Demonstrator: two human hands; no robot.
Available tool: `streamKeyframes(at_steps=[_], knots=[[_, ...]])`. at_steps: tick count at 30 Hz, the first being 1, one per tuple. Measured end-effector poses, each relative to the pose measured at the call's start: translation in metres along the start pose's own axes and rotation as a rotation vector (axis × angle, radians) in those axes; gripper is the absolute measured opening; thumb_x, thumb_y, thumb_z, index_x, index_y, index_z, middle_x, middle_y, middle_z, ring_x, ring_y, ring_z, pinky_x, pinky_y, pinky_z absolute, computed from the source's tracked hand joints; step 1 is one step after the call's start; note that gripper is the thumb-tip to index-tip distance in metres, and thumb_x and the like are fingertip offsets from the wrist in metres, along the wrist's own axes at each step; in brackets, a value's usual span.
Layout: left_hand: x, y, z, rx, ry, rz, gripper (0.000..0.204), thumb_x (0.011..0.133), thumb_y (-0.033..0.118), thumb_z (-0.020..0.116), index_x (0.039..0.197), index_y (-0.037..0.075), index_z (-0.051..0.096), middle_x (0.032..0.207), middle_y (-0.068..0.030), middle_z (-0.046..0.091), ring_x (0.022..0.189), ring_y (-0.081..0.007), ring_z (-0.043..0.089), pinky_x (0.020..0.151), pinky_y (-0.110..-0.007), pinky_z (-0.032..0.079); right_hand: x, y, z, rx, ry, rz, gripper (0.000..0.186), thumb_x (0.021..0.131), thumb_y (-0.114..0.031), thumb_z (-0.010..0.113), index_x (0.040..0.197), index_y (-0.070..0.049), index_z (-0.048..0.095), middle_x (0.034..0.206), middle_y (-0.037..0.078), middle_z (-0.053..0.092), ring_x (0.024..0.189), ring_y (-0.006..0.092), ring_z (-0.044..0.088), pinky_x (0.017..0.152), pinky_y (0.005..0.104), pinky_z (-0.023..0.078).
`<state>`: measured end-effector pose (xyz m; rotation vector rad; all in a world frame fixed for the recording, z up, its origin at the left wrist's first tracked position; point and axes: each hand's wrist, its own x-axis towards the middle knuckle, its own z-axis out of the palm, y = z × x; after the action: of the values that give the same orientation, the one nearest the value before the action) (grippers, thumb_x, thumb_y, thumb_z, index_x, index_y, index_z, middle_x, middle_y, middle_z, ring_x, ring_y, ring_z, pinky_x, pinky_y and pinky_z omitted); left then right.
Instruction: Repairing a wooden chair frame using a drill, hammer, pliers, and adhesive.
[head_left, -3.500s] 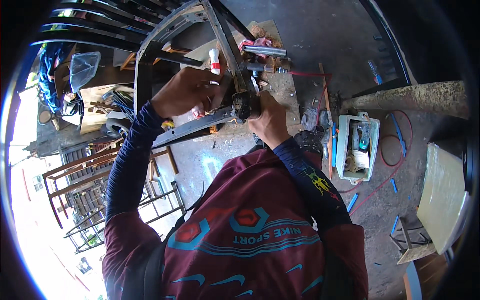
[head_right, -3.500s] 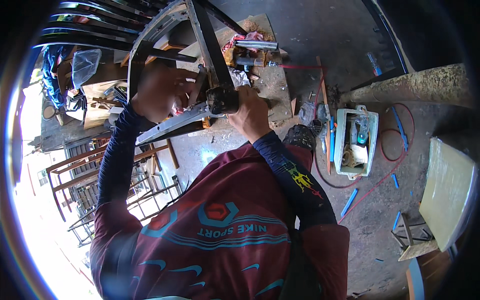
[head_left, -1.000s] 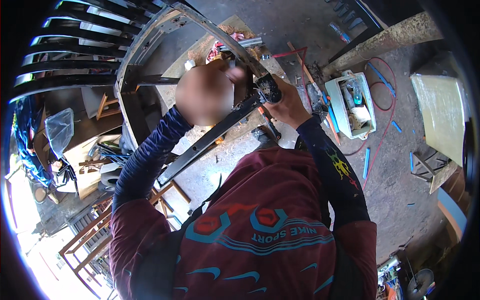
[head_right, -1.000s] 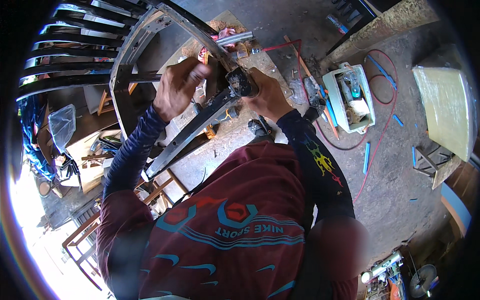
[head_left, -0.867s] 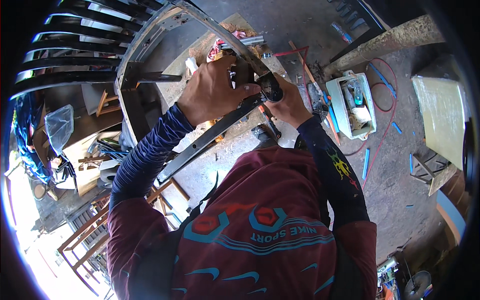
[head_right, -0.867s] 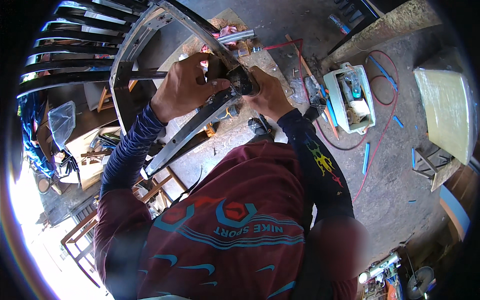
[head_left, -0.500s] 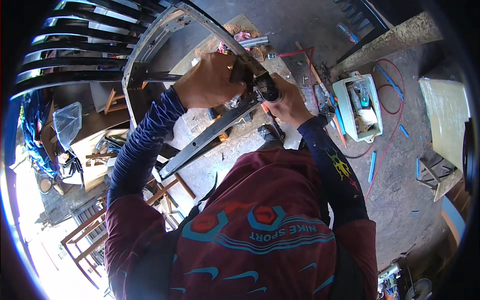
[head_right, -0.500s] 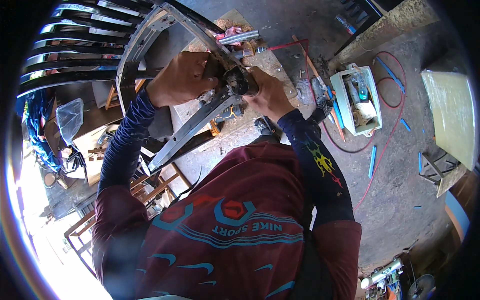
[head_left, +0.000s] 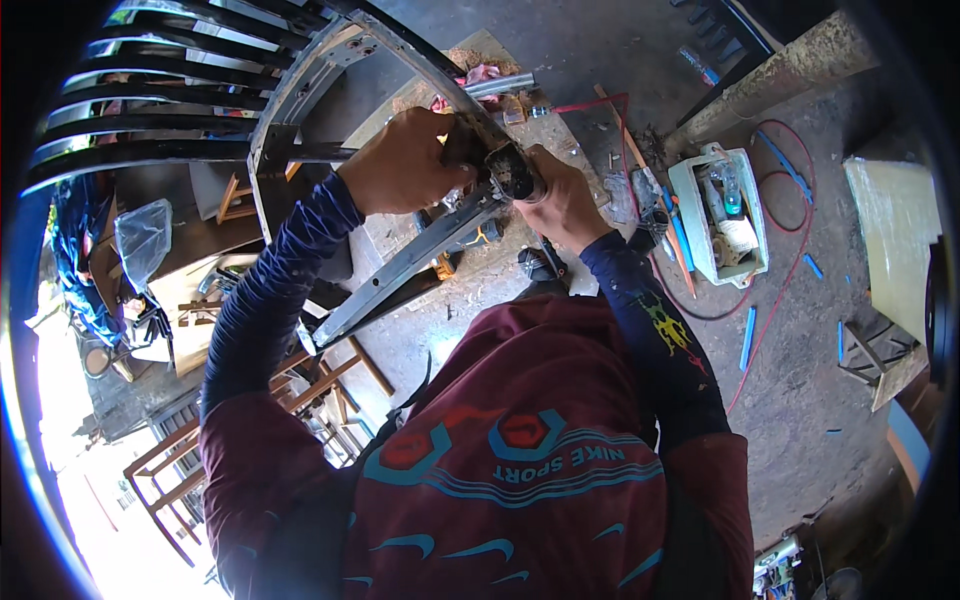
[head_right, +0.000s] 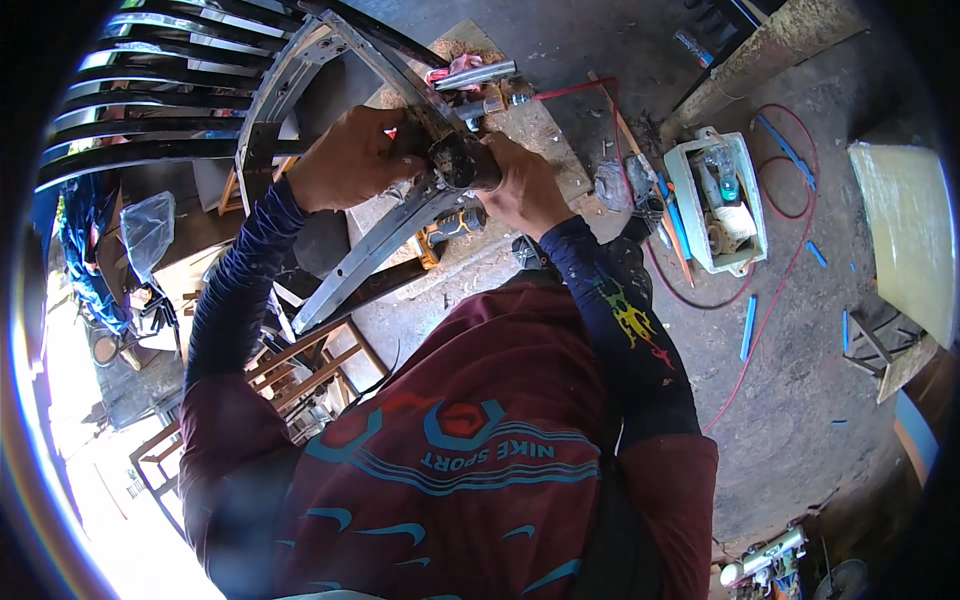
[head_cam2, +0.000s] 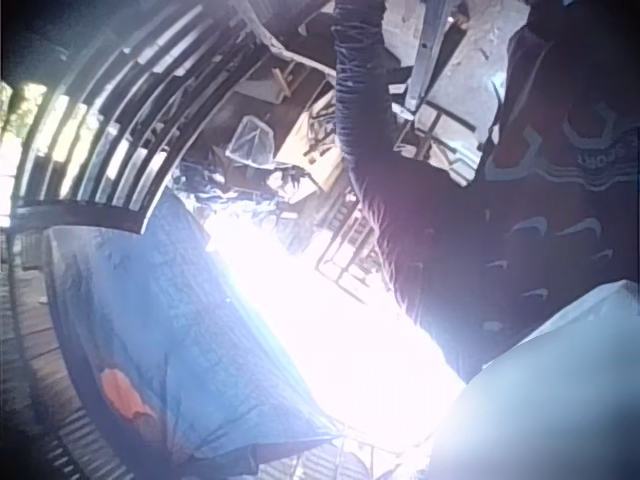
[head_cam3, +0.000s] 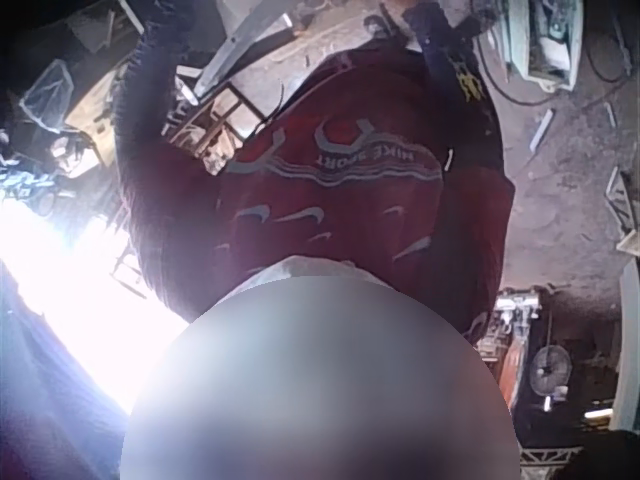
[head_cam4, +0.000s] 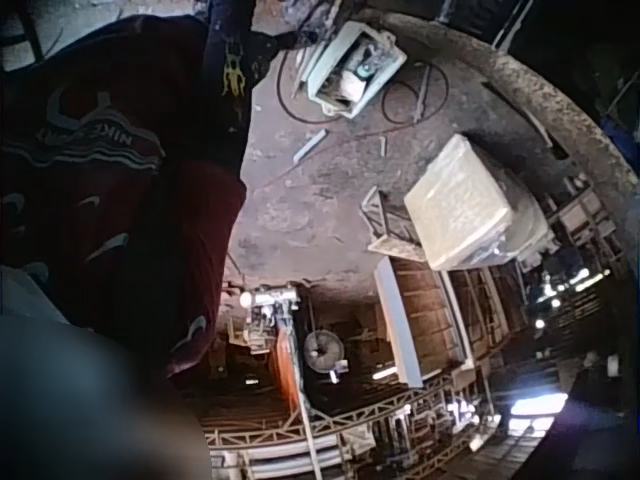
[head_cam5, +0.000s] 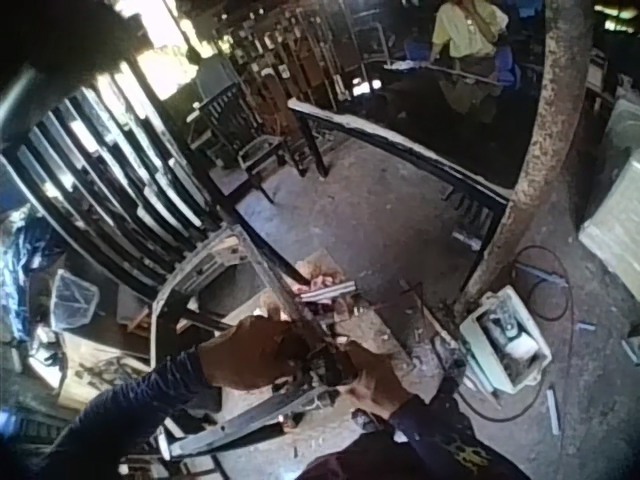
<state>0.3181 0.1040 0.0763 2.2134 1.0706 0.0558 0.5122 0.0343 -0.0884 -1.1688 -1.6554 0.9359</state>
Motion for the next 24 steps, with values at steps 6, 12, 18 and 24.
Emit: streamKeyframes(at_steps=[6, 12, 18, 24], knots=[[-0.023, 0.01, -0.011, -0.242, -0.148, -0.464, 0.019, 0.087, 0.005, 0.069, 0.102, -0.007, 0.068, 0.074, -0.0152, 0.069, 0.067, -0.0141, 0.07, 0.058, -0.03, 0.056, 0.001, -0.003, -0.003, -0.086, 0.004, -0.072, 0.03, 0.08, -0.011, 0.072, 0.105, -0.007, 0.055, 0.091, 0.019, 0.068, 0.086, 0.0404, 0.068, 0.073, 0.045, 0.057], [-0.036, -0.02, 0.013, -0.48, 0.161, -0.306, 0.018, 0.09, -0.009, 0.061, 0.106, -0.008, 0.068, 0.078, -0.0102, 0.07, 0.066, -0.0139, 0.069, 0.057, -0.028, 0.057, 0.002, -0.009, -0.007, 0.01, -0.05, -0.024, 0.035, 0.079, -0.01, 0.074, 0.109, -0.006, 0.056, 0.093, 0.019, 0.069, 0.088, 0.0403, 0.068, 0.075, 0.0445, 0.057], [-0.04, -0.045, 0.02, -0.237, 0.2, 0.063, 0.016, 0.095, 0.003, 0.06, 0.107, -0.004, 0.069, 0.073, -0.012, 0.068, 0.058, -0.0145, 0.065, 0.054, -0.03, 0.052, 0.002, -0.013, -0.006, 0.091, -0.081, 0.038, 0.03, 0.08, -0.005, 0.068, 0.109, -0.005, 0.059, 0.086, 0.012, 0.064, 0.077, 0.0253, 0.065, 0.074, 0.0348, 0.053], [-0.035, -0.047, 0.012, -1.165, -0.202, -0.472, 0.032, 0.103, 0.029, 0.052, 0.093, 0.0, 0.062, 0.065, -0.0138, 0.063, 0.05, -0.0195, 0.062, 0.047, -0.031, 0.049, -0.001, -0.003, -0.001, 0.004, -0.119, 0.005, 0.031, 0.079, -0.008, 0.071, 0.108, -0.004, 0.06, 0.086, 0.017, 0.068, 0.08, 0.0317, 0.07, 0.073, 0.037, 0.055]])
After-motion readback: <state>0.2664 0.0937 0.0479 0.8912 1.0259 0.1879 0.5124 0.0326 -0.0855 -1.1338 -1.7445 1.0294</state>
